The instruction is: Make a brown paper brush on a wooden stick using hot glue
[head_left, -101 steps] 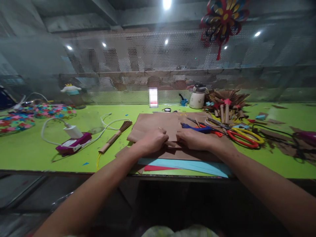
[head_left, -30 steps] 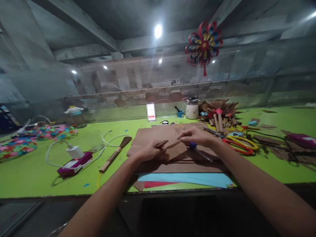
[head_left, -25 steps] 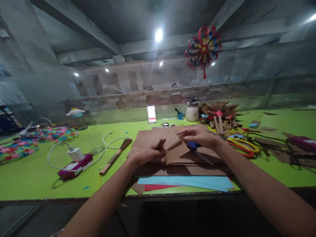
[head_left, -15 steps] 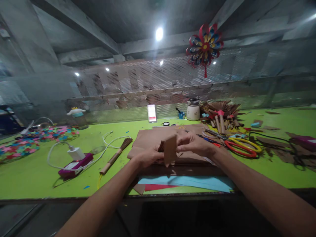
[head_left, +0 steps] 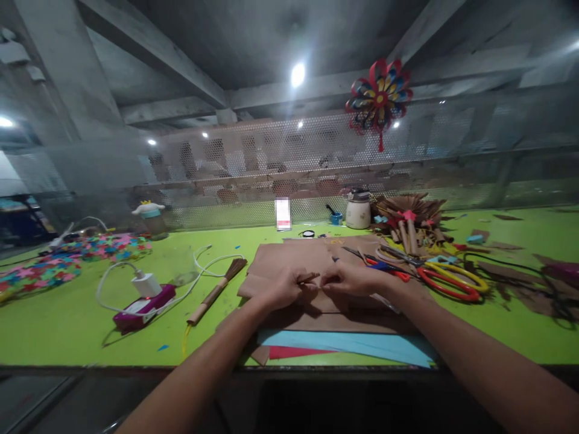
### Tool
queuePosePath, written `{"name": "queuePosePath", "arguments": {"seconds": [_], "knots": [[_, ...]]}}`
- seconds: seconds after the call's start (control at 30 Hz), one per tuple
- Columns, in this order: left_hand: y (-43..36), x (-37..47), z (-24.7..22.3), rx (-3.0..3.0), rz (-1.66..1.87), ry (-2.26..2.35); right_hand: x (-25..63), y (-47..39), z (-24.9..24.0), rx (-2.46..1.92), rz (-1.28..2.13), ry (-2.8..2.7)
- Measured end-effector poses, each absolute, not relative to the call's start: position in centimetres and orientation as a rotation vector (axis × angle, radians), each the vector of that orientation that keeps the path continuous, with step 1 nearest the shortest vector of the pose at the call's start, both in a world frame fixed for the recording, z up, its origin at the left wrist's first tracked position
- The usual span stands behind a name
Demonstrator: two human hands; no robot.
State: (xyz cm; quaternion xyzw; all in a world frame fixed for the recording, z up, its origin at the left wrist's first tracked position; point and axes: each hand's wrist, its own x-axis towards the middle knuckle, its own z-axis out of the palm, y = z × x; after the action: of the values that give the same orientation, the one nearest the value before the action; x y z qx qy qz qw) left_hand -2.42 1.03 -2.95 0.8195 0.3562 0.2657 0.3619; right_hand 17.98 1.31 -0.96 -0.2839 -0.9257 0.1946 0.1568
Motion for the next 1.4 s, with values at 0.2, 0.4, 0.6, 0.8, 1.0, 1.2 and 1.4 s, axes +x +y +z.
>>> {"name": "queuePosePath", "arguments": {"seconds": [0.2, 0.4, 0.6, 0.8, 1.0, 1.2, 1.4], "knots": [[1.3, -2.7, -3.4, 2.388, 0.569, 1.102, 17.3, 1.1, -2.2, -0.856, 0.368, -2.599], [1.2, -2.9, -3.2, 2.481, 0.54, 1.176, 17.2, 0.8, -2.4, -0.88, 0.282, -2.607], [0.9, -2.6, -3.2, 2.617, 0.491, 1.174, 17.5, 0.5, -2.6, -0.959, 0.188, -2.628], [0.7, -2.7, -2.7, 2.756, 0.406, 1.198, 17.9, 0.4, -2.7, -1.0, 0.029, -2.721], [-0.1, -3.0, -1.8, 2.824, 0.371, 1.186, 18.1, -0.7, -1.9, -1.04, -0.195, -2.808], [-1.6, -2.6, -0.8, 3.041, 0.231, 1.116, 17.6, -1.2, -2.2, -1.039, -0.284, -2.828], [-1.1, -2.8, -1.1, 2.967, 0.319, 1.049, 17.4, -1.5, -2.7, -1.057, -0.305, -2.802]]}}
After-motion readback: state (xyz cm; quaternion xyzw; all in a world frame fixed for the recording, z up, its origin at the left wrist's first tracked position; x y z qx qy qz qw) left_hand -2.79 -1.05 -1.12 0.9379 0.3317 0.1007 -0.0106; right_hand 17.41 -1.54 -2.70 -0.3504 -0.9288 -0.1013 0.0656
